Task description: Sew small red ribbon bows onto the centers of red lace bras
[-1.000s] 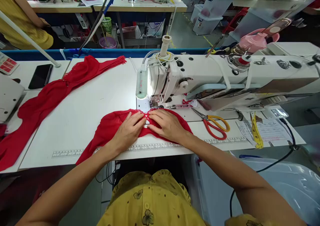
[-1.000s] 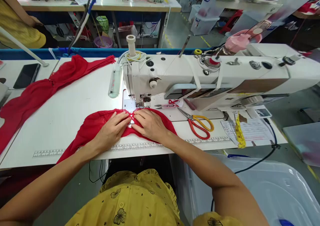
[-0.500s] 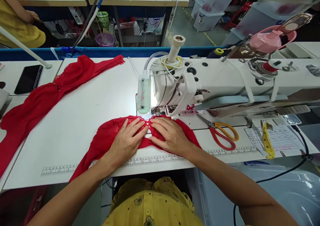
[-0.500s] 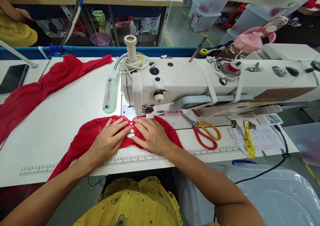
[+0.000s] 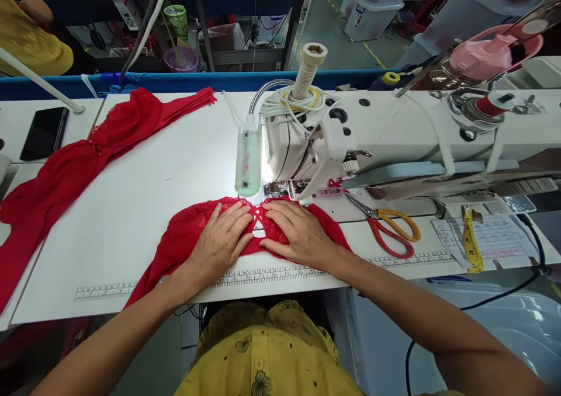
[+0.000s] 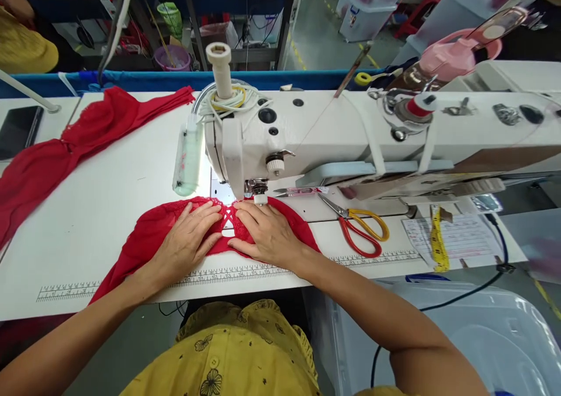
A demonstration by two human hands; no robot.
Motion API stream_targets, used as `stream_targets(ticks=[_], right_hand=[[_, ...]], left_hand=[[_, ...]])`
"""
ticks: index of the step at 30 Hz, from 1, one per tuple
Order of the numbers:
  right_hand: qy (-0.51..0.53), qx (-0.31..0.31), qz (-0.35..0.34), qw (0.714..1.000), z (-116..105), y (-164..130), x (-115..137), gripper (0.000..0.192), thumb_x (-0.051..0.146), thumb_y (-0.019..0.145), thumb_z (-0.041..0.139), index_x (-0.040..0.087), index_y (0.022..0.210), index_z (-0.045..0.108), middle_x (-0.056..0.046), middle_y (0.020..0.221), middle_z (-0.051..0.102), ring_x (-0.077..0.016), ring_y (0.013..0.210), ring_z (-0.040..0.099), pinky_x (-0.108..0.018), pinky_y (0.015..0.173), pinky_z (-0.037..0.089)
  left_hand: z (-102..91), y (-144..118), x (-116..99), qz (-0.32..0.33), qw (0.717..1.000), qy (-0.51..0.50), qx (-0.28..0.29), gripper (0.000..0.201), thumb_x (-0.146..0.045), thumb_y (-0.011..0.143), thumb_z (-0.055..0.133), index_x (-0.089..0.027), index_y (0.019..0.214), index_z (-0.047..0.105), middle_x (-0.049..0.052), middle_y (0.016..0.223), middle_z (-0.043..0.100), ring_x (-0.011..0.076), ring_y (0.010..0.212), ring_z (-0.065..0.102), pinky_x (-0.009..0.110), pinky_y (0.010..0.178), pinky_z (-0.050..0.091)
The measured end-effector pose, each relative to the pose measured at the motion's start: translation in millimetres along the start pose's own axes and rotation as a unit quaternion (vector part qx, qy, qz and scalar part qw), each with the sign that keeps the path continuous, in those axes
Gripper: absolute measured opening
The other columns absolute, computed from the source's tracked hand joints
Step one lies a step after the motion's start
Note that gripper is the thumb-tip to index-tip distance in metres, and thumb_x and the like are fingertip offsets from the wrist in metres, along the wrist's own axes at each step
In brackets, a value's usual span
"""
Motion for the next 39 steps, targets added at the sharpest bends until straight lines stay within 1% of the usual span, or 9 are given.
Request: stream_targets(ticks=[5,9,12,15,20,26,31,33,39], right_hand=[[-0.003,0.007,-0.009,1.000,-1.8,-2.1,0.3,0.054,0.051,0.094,0.058,0.013,0.131,0.056,-0.016,0.139,0.058,-0.0303,0.126,0.056,-0.049,0.103,0.050],[-0.009,0.006,-0.025,1.000,-1.4,-3.7,-1.0,0.049,0.047,0.095,0.057,0.018,0.135,0.056,-0.014,0.140,0.057,-0.0299,0.129,0.053,-0.050,0.104,0.050],[-0.012,0.010,-0.030,0.999,-1.8,-3.7,-1.6,0.048,0.045,0.096,0.056,0.018,0.135,0.057,-0.014,0.140,0.057,-0.0295,0.130,0.052,-0.049,0.105,0.049],[-0.011,0.001,-0.029,1.000,-2.3,-3.4,-1.5,0.049,0.044,0.095,0.059,0.018,0.136,0.057,-0.013,0.139,0.059,-0.0296,0.129,0.053,-0.049,0.105,0.050],[-0.011,-0.004,-0.013,1.000,-2.4,-3.6,-1.1,0.049,0.046,0.094,0.060,0.019,0.135,0.058,-0.013,0.139,0.060,-0.0297,0.122,0.060,-0.050,0.103,0.051],[-0.020,0.020,0.007,1.000,-1.6,-4.1,-2.2,0.052,0.050,0.095,0.057,0.014,0.133,0.057,-0.015,0.136,0.062,-0.0304,0.118,0.063,-0.049,0.098,0.055],[-0.020,0.012,-0.003,1.000,-1.4,-4.3,-3.5,0.050,0.050,0.095,0.056,0.013,0.129,0.059,-0.015,0.134,0.064,-0.0293,0.113,0.065,-0.045,0.088,0.058],[-0.021,0.010,-0.003,1.000,-1.9,-3.8,-3.9,0.049,0.050,0.095,0.056,0.014,0.128,0.059,-0.015,0.133,0.064,-0.0288,0.111,0.065,-0.044,0.085,0.059],[-0.028,0.035,0.008,0.999,-1.6,-2.6,-3.6,0.051,0.050,0.096,0.054,0.018,0.136,0.057,-0.013,0.137,0.061,-0.0293,0.113,0.063,-0.043,0.083,0.058]], left_hand=[[-1.9,-2.0,-1.1,0.025,0.998,0.045,0.025,0.039,-0.024,0.101,0.046,-0.020,0.139,0.053,0.014,0.148,0.052,0.0331,0.140,0.044,0.065,0.114,0.032],[-0.5,-3.6,-0.1,0.030,0.998,0.051,0.014,0.039,-0.023,0.101,0.046,-0.021,0.139,0.054,0.014,0.148,0.053,0.0328,0.141,0.043,0.064,0.115,0.031],[0.7,-3.7,1.1,0.027,0.998,0.047,0.010,0.040,-0.025,0.101,0.046,-0.019,0.141,0.052,0.013,0.148,0.053,0.0313,0.142,0.043,0.063,0.116,0.030],[1.6,-3.6,2.4,0.024,0.999,0.040,0.009,0.040,-0.026,0.101,0.045,-0.017,0.140,0.051,0.014,0.148,0.052,0.0305,0.142,0.042,0.062,0.117,0.030],[1.7,-2.9,3.0,0.029,0.999,0.029,-0.001,0.035,-0.024,0.100,0.047,-0.018,0.134,0.057,0.013,0.146,0.055,0.0313,0.141,0.044,0.063,0.117,0.029],[0.3,-2.2,1.5,0.016,0.999,0.027,0.013,0.037,-0.023,0.100,0.047,-0.019,0.136,0.056,0.013,0.144,0.057,0.0320,0.140,0.044,0.062,0.115,0.032],[-0.2,-2.8,0.5,0.013,0.998,0.041,0.038,0.050,-0.018,0.098,0.048,-0.028,0.147,0.047,0.013,0.144,0.056,0.0336,0.140,0.043,0.062,0.113,0.034],[-0.2,-2.8,0.2,0.017,0.998,0.049,0.039,0.052,-0.016,0.096,0.049,-0.029,0.147,0.048,0.014,0.143,0.056,0.0344,0.140,0.043,0.063,0.112,0.035],[0.0,-2.3,0.7,0.019,0.998,0.053,0.026,0.049,-0.017,0.096,0.049,-0.030,0.144,0.052,0.013,0.142,0.056,0.0338,0.139,0.044,0.063,0.113,0.034]])
Point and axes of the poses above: each hand's wrist, its own y-axis towards the middle knuckle, its own z-axis out of the palm, x = y × z, the point moved 1 cm from there along y, towards the middle knuckle
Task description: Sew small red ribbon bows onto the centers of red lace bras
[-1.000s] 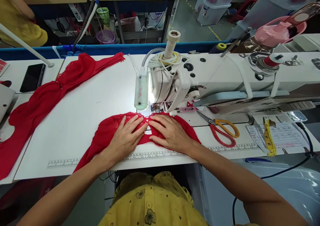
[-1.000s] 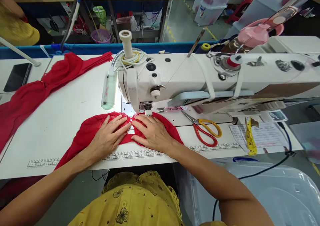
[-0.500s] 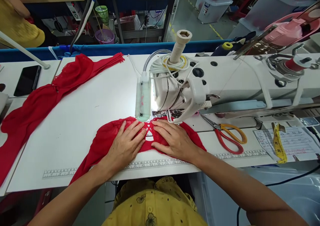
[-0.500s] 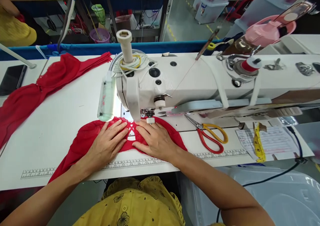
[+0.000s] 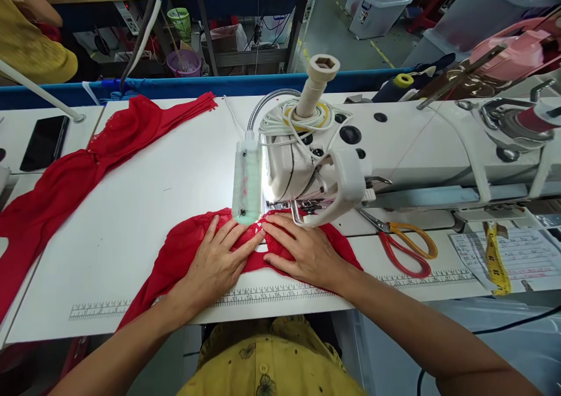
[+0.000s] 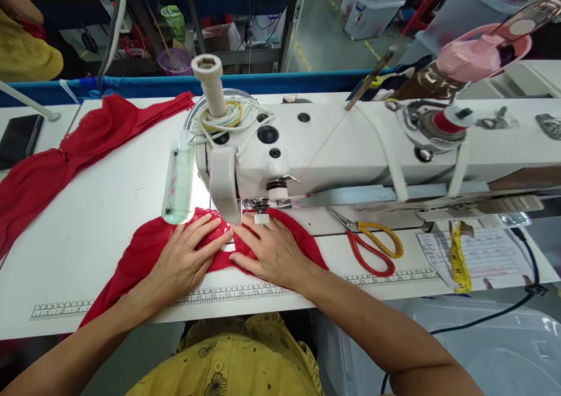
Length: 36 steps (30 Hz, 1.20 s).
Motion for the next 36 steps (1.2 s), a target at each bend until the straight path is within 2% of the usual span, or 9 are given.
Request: stream_targets(ticks=[8,13,17,19,23,26,29,31,36], right_hand=[[0.017,-0.033,-0.009,0.999,1,2,3,0.053,0.047,0.095,0.057,0.018,0.139,0.053,-0.013,0.140,0.058,-0.0302,0.123,0.055,-0.050,0.103,0.049],[0.042,-0.032,-0.039,0.998,-8,2,6,0.052,0.042,0.094,0.059,0.014,0.138,0.052,-0.013,0.139,0.056,-0.0268,0.128,0.052,-0.044,0.107,0.046],[0.002,-0.091,-0.005,0.996,-18,-2,10,0.032,0.027,0.101,0.048,0.015,0.128,0.059,-0.012,0.129,0.063,-0.0242,0.116,0.058,-0.042,0.101,0.047],[-0.035,-0.106,0.016,0.994,-19,-1,13,0.028,0.024,0.101,0.045,0.016,0.123,0.061,-0.011,0.123,0.066,-0.0252,0.110,0.059,-0.044,0.097,0.046],[-0.052,-0.078,0.026,0.995,-11,8,17,0.029,0.025,0.102,0.045,0.017,0.126,0.059,-0.011,0.128,0.065,-0.0265,0.113,0.057,-0.043,0.098,0.040],[-0.052,-0.056,0.050,0.996,-6,18,17,0.026,0.027,0.101,0.047,0.018,0.121,0.061,-0.009,0.118,0.067,-0.0257,0.106,0.057,-0.042,0.096,0.036],[-0.049,-0.033,0.079,0.995,-5,26,17,0.017,0.027,0.100,0.050,0.020,0.100,0.065,-0.006,0.100,0.068,-0.0239,0.095,0.057,-0.040,0.092,0.034],[-0.035,-0.022,0.091,0.995,-4,29,16,0.016,0.026,0.099,0.051,0.021,0.091,0.064,-0.004,0.094,0.066,-0.0220,0.091,0.056,-0.038,0.088,0.034],[-0.055,-0.018,0.086,0.995,-2,35,14,0.018,0.023,0.099,0.049,0.019,0.086,0.061,-0.005,0.092,0.064,-0.0213,0.087,0.054,-0.036,0.081,0.033]], left_hand=[[-0.3,-1,1,0.022,1.000,0.017,-0.015,0.046,-0.019,0.097,0.049,-0.027,0.142,0.054,0.013,0.147,0.052,0.0336,0.140,0.043,0.065,0.114,0.031],[-1.7,-2,0,0.027,0.999,0.024,-0.016,0.045,-0.019,0.098,0.048,-0.025,0.142,0.055,0.015,0.145,0.053,0.0348,0.139,0.044,0.066,0.112,0.033],[-5.2,-8,-3,0.040,0.999,0.031,0.001,0.045,-0.016,0.098,0.046,-0.024,0.142,0.054,0.016,0.145,0.054,0.0358,0.139,0.045,0.066,0.110,0.035],[-7.4,-12,-6,0.043,0.999,0.029,0.011,0.046,-0.013,0.097,0.046,-0.024,0.141,0.055,0.016,0.145,0.053,0.0363,0.138,0.045,0.067,0.109,0.036],[-10.5,-14,-14,0.031,0.999,-0.010,-0.029,0.044,-0.009,0.097,0.041,-0.020,0.136,0.058,0.015,0.143,0.055,0.0313,0.139,0.045,0.063,0.114,0.035],[-9.9,-12,-22,0.031,0.995,-0.057,-0.072,0.037,-0.016,0.100,0.042,-0.014,0.133,0.058,0.015,0.135,0.061,0.0255,0.132,0.052,0.055,0.118,0.035],[-6.4,-10,-27,0.033,0.995,-0.065,-0.067,0.038,-0.029,0.101,0.048,-0.011,0.133,0.057,0.016,0.133,0.063,0.0287,0.129,0.055,0.057,0.116,0.038],[-4.1,-9,-29,0.033,0.996,-0.059,-0.057,0.039,-0.030,0.101,0.047,-0.012,0.134,0.057,0.016,0.135,0.062,0.0308,0.131,0.054,0.059,0.115,0.038],[-1.7,-8,-28,0.033,0.997,-0.054,-0.042,0.037,-0.021,0.100,0.045,-0.013,0.133,0.058,0.014,0.134,0.064,0.0307,0.132,0.053,0.062,0.116,0.034]])
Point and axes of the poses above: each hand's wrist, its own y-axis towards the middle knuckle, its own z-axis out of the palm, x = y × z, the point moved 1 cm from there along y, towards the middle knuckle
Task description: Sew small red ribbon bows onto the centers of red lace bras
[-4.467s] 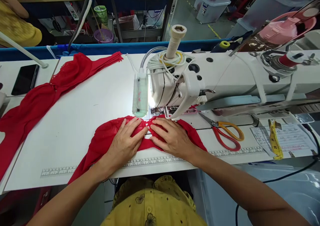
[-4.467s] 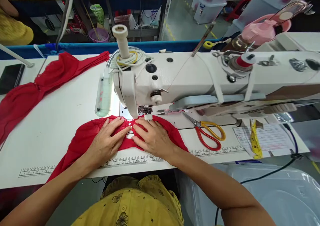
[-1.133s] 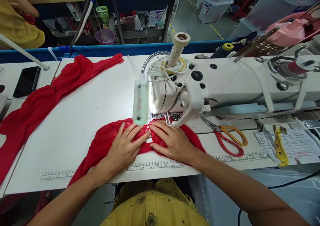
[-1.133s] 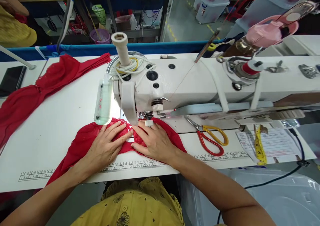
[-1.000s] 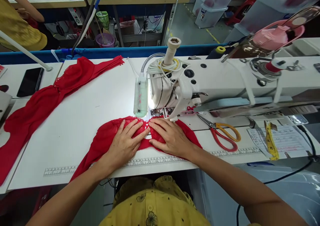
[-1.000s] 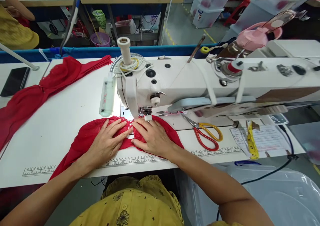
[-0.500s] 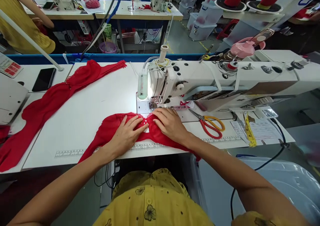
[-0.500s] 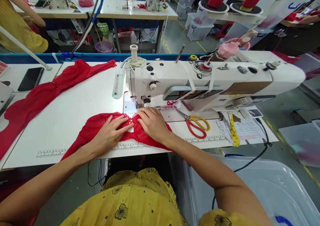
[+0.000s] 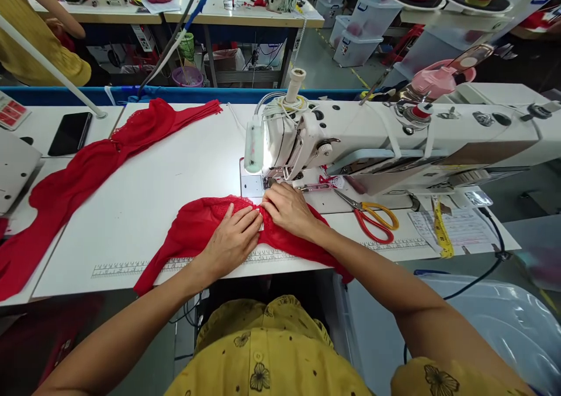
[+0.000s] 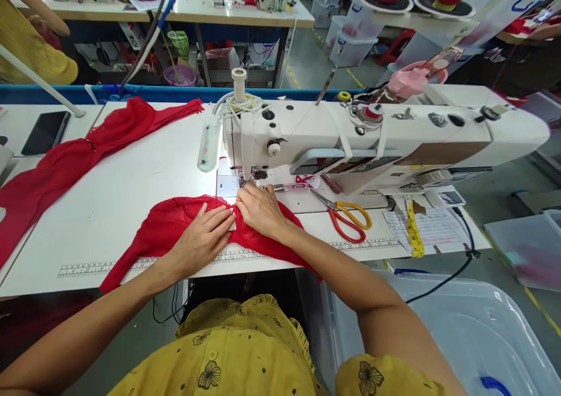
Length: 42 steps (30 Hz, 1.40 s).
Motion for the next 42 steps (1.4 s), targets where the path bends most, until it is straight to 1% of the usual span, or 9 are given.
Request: stream_targets(ticks=[7,12,15,18,21,29,34,38,42], right_hand=[[-0.015,-0.027,-0.019,0.999,3,1,-3,0.017,0.024,0.100,0.049,0.019,0.089,0.062,-0.006,0.092,0.067,-0.0226,0.087,0.056,-0.037,0.084,0.037],[0.010,-0.094,-0.071,0.993,-6,-21,5,0.025,0.015,0.100,0.040,0.018,0.111,0.062,-0.011,0.111,0.067,-0.0244,0.100,0.058,-0.040,0.089,0.042],[0.082,-0.077,-0.122,0.986,-2,-30,6,0.026,0.017,0.102,0.039,0.018,0.110,0.063,-0.010,0.107,0.069,-0.0220,0.101,0.060,-0.036,0.090,0.047],[0.082,-0.068,-0.143,0.984,6,-31,-1,0.022,0.024,0.102,0.045,0.018,0.108,0.065,-0.009,0.108,0.071,-0.0231,0.106,0.060,-0.038,0.094,0.046],[0.072,-0.073,-0.118,0.988,9,-27,-6,0.022,0.024,0.101,0.046,0.019,0.107,0.067,-0.009,0.111,0.071,-0.0228,0.105,0.061,-0.039,0.092,0.045],[0.055,-0.048,-0.056,0.996,2,-9,1,0.021,0.024,0.096,0.056,0.020,0.078,0.064,-0.004,0.083,0.068,-0.0188,0.081,0.052,-0.031,0.074,0.039],[0.042,-0.074,-0.024,0.996,5,-4,-1,0.024,0.019,0.097,0.048,0.020,0.078,0.063,-0.004,0.083,0.067,-0.0185,0.081,0.053,-0.030,0.073,0.037],[0.069,-0.047,-0.033,0.996,2,-5,0,0.021,0.024,0.097,0.051,0.021,0.081,0.064,-0.003,0.085,0.068,-0.0182,0.083,0.055,-0.030,0.074,0.038],[0.021,-0.064,-0.037,0.997,6,-5,2,0.027,0.028,0.100,0.047,0.020,0.081,0.065,-0.004,0.087,0.068,-0.0188,0.085,0.054,-0.031,0.070,0.036]], left_hand=[[2.3,-2,1,0.004,1.000,0.004,0.005,0.040,-0.017,0.097,0.047,-0.012,0.135,0.058,0.015,0.136,0.062,0.0322,0.133,0.051,0.062,0.117,0.032],[4.5,-3,1,0.013,1.000,0.024,-0.013,0.038,-0.019,0.100,0.044,-0.012,0.135,0.057,0.015,0.135,0.063,0.0314,0.132,0.053,0.061,0.115,0.035],[5.0,-4,1,0.015,0.999,0.028,-0.015,0.037,-0.020,0.100,0.043,-0.012,0.133,0.059,0.015,0.136,0.063,0.0315,0.133,0.053,0.061,0.114,0.036],[4.9,-4,1,0.013,0.999,0.032,-0.019,0.037,-0.020,0.100,0.044,-0.011,0.134,0.058,0.015,0.136,0.062,0.0310,0.133,0.052,0.061,0.116,0.033],[5.0,-5,1,0.012,0.999,0.031,-0.016,0.040,-0.020,0.101,0.043,-0.012,0.138,0.055,0.015,0.137,0.062,0.0302,0.134,0.051,0.061,0.117,0.032],[6.6,-5,2,0.013,1.000,0.012,-0.017,0.043,-0.019,0.099,0.044,-0.017,0.141,0.052,0.014,0.138,0.061,0.0309,0.135,0.050,0.065,0.117,0.028],[6.3,-6,2,0.013,1.000,0.016,-0.008,0.040,-0.019,0.100,0.042,-0.015,0.138,0.054,0.015,0.137,0.061,0.0308,0.135,0.050,0.065,0.116,0.029],[5.2,-6,2,0.009,1.000,0.007,-0.006,0.041,-0.020,0.100,0.042,-0.018,0.139,0.054,0.014,0.139,0.060,0.0307,0.136,0.049,0.065,0.117,0.028],[4.4,-6,2,0.008,1.000,-0.004,-0.003,0.042,-0.020,0.099,0.042,-0.017,0.140,0.053,0.014,0.138,0.060,0.0307,0.137,0.048,0.066,0.117,0.027]])
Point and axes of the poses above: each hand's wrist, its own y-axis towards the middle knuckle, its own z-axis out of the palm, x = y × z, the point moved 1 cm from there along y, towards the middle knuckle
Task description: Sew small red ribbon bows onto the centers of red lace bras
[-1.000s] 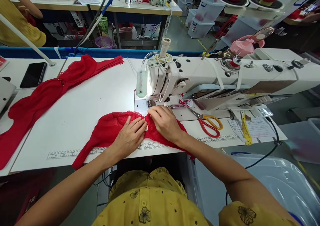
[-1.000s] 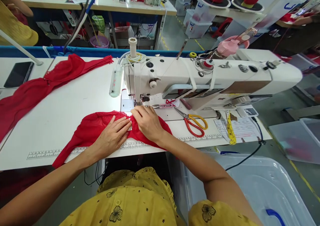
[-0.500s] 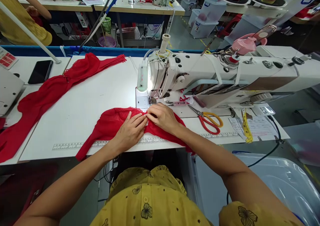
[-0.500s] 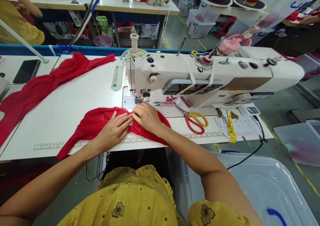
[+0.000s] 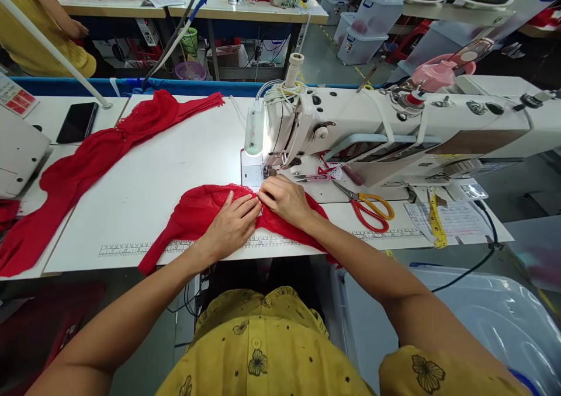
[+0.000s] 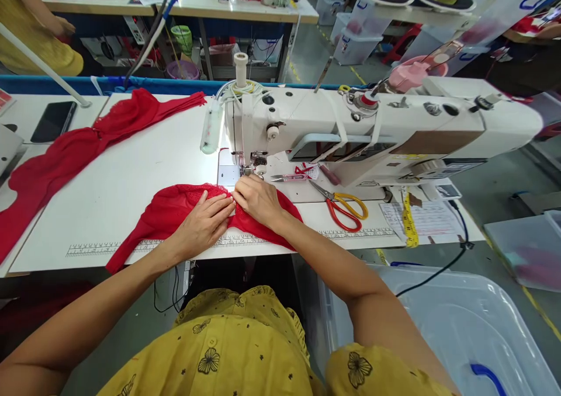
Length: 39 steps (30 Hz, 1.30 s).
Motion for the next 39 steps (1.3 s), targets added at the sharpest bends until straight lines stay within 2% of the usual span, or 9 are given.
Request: stream_targets(ticks=[8,12,17,25,28,31,33,36,39], right_hand=[[0.019,0.017,-0.013,1.000,-1,0,-1,0.021,0.026,0.099,0.052,0.020,0.086,0.067,-0.003,0.092,0.070,-0.0178,0.089,0.057,-0.029,0.072,0.036],[-0.016,0.002,-0.005,1.000,0,-1,1,0.028,0.026,0.102,0.046,0.019,0.084,0.067,-0.005,0.093,0.070,-0.0192,0.090,0.056,-0.031,0.071,0.036],[0.002,0.022,-0.003,1.000,-2,1,1,0.023,0.024,0.100,0.051,0.020,0.085,0.068,-0.004,0.093,0.071,-0.0184,0.089,0.057,-0.030,0.073,0.037],[-0.057,0.005,0.007,0.998,6,1,2,0.030,0.026,0.102,0.044,0.019,0.082,0.066,-0.007,0.090,0.069,-0.0198,0.087,0.057,-0.031,0.068,0.037],[-0.013,-0.008,-0.001,1.000,2,-1,-1,0.027,0.022,0.101,0.044,0.019,0.089,0.068,-0.007,0.097,0.071,-0.0198,0.091,0.060,-0.031,0.075,0.043],[0.068,-0.056,-0.007,0.996,-8,-11,0,0.028,0.019,0.102,0.039,0.020,0.104,0.067,-0.008,0.113,0.069,-0.0193,0.102,0.062,-0.032,0.085,0.048],[0.096,-0.070,-0.005,0.993,-13,-18,4,0.029,0.019,0.102,0.038,0.021,0.109,0.066,-0.008,0.116,0.068,-0.0195,0.107,0.061,-0.033,0.089,0.049],[0.091,-0.025,-0.034,0.995,-10,-24,8,0.023,0.026,0.102,0.045,0.021,0.110,0.066,-0.009,0.114,0.069,-0.0218,0.108,0.061,-0.037,0.093,0.050],[0.078,-0.003,-0.059,0.995,-4,-25,5,0.026,0.036,0.098,0.055,0.019,0.115,0.065,-0.011,0.118,0.069,-0.0251,0.112,0.061,-0.042,0.098,0.050]], left_hand=[[-0.5,0,-1,0.002,1.000,0.014,0.003,0.040,-0.020,0.100,0.041,-0.014,0.137,0.054,0.015,0.138,0.060,0.0304,0.136,0.048,0.065,0.117,0.028],[-1.7,0,-1,-0.001,1.000,0.011,0.002,0.040,-0.019,0.099,0.043,-0.016,0.137,0.055,0.014,0.138,0.061,0.0305,0.136,0.049,0.065,0.117,0.028],[-1.1,0,-1,-0.002,1.000,0.008,0.001,0.040,-0.020,0.100,0.042,-0.017,0.138,0.054,0.014,0.138,0.061,0.0303,0.135,0.050,0.066,0.117,0.028],[-0.3,0,-1,-0.006,1.000,0.005,-0.004,0.039,-0.019,0.099,0.042,-0.018,0.136,0.057,0.014,0.137,0.062,0.0303,0.134,0.051,0.067,0.116,0.029],[-2.1,-1,-2,-0.009,1.000,0.001,-0.005,0.040,-0.019,0.100,0.043,-0.018,0.137,0.057,0.014,0.138,0.061,0.0303,0.135,0.051,0.067,0.116,0.029],[-6.9,0,-4,-0.018,0.999,-0.030,-0.005,0.040,-0.021,0.099,0.045,-0.020,0.137,0.057,0.012,0.139,0.060,0.0303,0.137,0.048,0.067,0.117,0.027],[-10.4,4,-4,-0.033,0.997,-0.071,-0.025,0.036,-0.021,0.099,0.046,-0.020,0.132,0.061,0.011,0.136,0.062,0.0284,0.135,0.051,0.061,0.117,0.033],[-12.0,12,1,-0.069,0.988,-0.105,-0.086,0.028,-0.021,0.100,0.045,-0.017,0.118,0.066,0.012,0.122,0.068,0.0233,0.118,0.062,0.046,0.106,0.051],[-8.1,13,11,-0.064,0.993,-0.059,-0.077,0.026,-0.020,0.101,0.042,-0.014,0.112,0.065,0.014,0.119,0.068,0.0240,0.115,0.063,0.047,0.105,0.051]])
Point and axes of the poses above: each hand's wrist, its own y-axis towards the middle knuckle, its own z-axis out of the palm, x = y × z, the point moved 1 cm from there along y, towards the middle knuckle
